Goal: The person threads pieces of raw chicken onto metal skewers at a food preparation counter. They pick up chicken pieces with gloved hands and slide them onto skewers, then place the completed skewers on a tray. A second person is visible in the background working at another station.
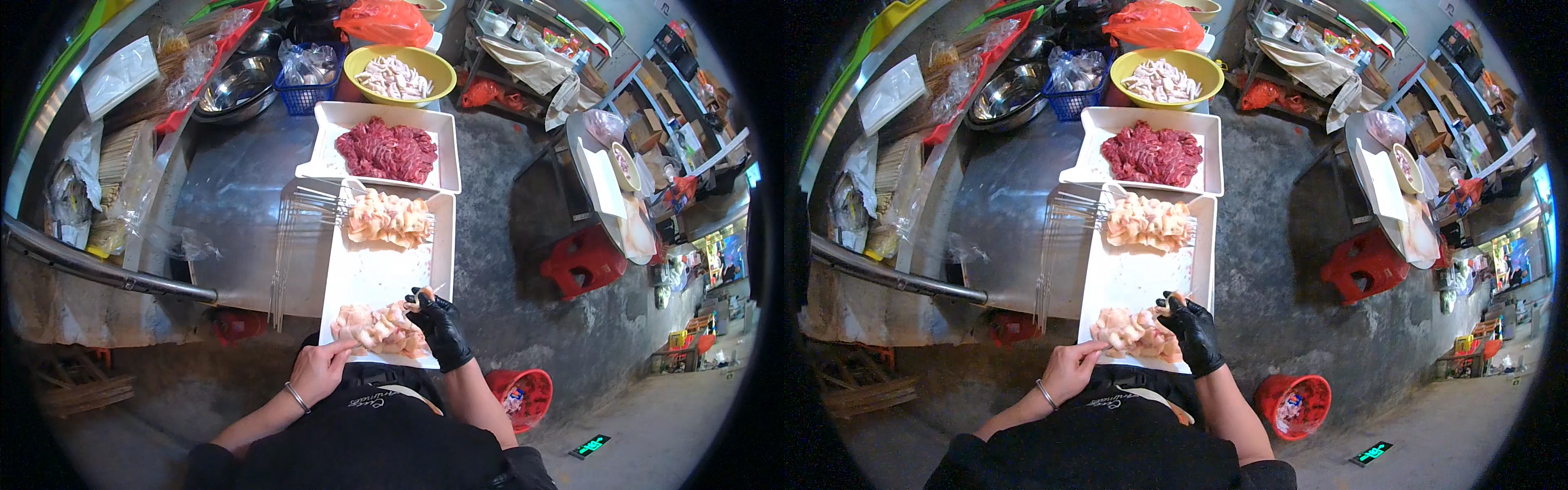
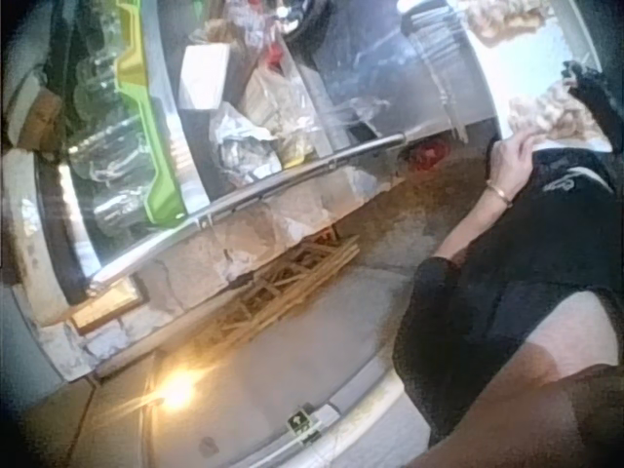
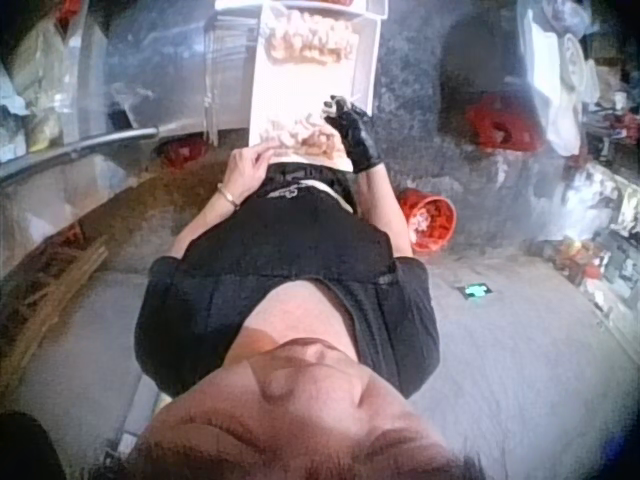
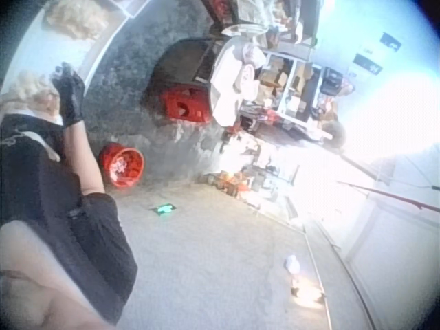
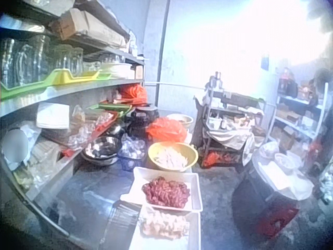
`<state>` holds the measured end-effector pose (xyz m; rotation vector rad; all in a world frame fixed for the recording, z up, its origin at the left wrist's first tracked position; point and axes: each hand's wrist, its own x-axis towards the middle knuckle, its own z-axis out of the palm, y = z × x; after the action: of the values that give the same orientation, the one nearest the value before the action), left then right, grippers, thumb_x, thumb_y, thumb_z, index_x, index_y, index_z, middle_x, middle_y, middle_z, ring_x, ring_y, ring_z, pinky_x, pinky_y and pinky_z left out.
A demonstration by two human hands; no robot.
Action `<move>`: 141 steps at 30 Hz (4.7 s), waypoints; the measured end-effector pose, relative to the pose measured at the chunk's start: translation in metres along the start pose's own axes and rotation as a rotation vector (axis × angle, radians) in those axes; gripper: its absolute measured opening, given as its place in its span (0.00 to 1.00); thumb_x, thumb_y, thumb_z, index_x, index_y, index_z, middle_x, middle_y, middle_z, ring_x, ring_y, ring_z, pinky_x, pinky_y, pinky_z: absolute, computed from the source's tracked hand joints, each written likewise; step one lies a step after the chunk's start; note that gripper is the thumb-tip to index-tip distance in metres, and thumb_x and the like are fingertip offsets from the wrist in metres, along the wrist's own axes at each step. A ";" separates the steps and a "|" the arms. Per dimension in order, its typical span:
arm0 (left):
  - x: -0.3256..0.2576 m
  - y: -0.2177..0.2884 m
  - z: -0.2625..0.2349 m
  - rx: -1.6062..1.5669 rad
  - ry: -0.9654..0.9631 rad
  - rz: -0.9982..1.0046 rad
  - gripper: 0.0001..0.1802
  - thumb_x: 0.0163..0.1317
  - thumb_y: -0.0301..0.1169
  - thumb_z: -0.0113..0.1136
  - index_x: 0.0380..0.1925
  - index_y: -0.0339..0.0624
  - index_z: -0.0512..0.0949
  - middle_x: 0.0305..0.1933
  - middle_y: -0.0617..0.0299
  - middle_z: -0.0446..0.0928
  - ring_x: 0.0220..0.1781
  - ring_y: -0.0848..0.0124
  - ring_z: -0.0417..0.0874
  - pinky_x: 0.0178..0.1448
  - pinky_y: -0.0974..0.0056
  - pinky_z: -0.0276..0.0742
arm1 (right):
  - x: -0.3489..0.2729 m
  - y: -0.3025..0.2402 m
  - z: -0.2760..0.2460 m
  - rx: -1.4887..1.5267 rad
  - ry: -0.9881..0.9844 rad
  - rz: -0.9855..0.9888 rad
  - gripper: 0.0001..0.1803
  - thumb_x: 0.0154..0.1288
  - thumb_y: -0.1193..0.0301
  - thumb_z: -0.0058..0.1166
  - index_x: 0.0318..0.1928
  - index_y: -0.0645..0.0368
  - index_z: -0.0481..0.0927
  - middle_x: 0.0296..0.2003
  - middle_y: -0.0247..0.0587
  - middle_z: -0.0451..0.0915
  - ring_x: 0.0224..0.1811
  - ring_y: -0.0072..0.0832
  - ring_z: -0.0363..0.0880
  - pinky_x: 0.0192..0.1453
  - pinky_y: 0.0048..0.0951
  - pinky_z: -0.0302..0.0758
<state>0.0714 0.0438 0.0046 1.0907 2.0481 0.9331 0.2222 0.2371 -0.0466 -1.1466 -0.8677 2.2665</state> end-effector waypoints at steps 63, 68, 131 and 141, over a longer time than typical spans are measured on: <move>-0.016 -0.019 -0.047 0.095 -0.111 -0.124 0.11 0.63 0.33 0.55 0.41 0.44 0.84 0.32 0.47 0.81 0.33 0.52 0.84 0.41 0.56 0.79 | 0.012 0.018 -0.035 0.150 -0.005 0.002 0.16 0.70 0.72 0.51 0.57 0.62 0.73 0.50 0.45 0.78 0.54 0.36 0.79 0.56 0.32 0.79; -0.014 -0.010 -0.046 0.113 -0.109 -0.123 0.12 0.62 0.32 0.55 0.41 0.44 0.84 0.32 0.47 0.81 0.34 0.52 0.84 0.42 0.56 0.80 | 0.009 0.024 -0.030 -0.067 -0.008 -0.251 0.15 0.69 0.73 0.52 0.54 0.63 0.75 0.47 0.44 0.80 0.50 0.33 0.80 0.53 0.32 0.79; -0.003 -0.008 0.001 -0.088 -0.043 0.004 0.11 0.64 0.30 0.55 0.43 0.41 0.83 0.24 0.44 0.78 0.26 0.57 0.84 0.31 0.60 0.76 | 0.001 0.018 -0.021 0.016 0.055 0.029 0.17 0.69 0.62 0.53 0.51 0.60 0.77 0.42 0.37 0.83 0.44 0.32 0.83 0.51 0.32 0.81; 0.012 -0.002 0.004 -0.058 -0.081 -0.045 0.09 0.65 0.31 0.55 0.39 0.37 0.78 0.24 0.49 0.79 0.25 0.61 0.82 0.31 0.62 0.74 | 0.007 0.032 -0.008 -0.184 -0.248 -0.173 0.17 0.73 0.64 0.48 0.56 0.59 0.75 0.50 0.40 0.79 0.48 0.26 0.79 0.51 0.26 0.76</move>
<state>0.0677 0.0540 -0.0016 1.0315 1.9598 0.9055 0.2212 0.2213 -0.0765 -0.8357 -1.2440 2.2506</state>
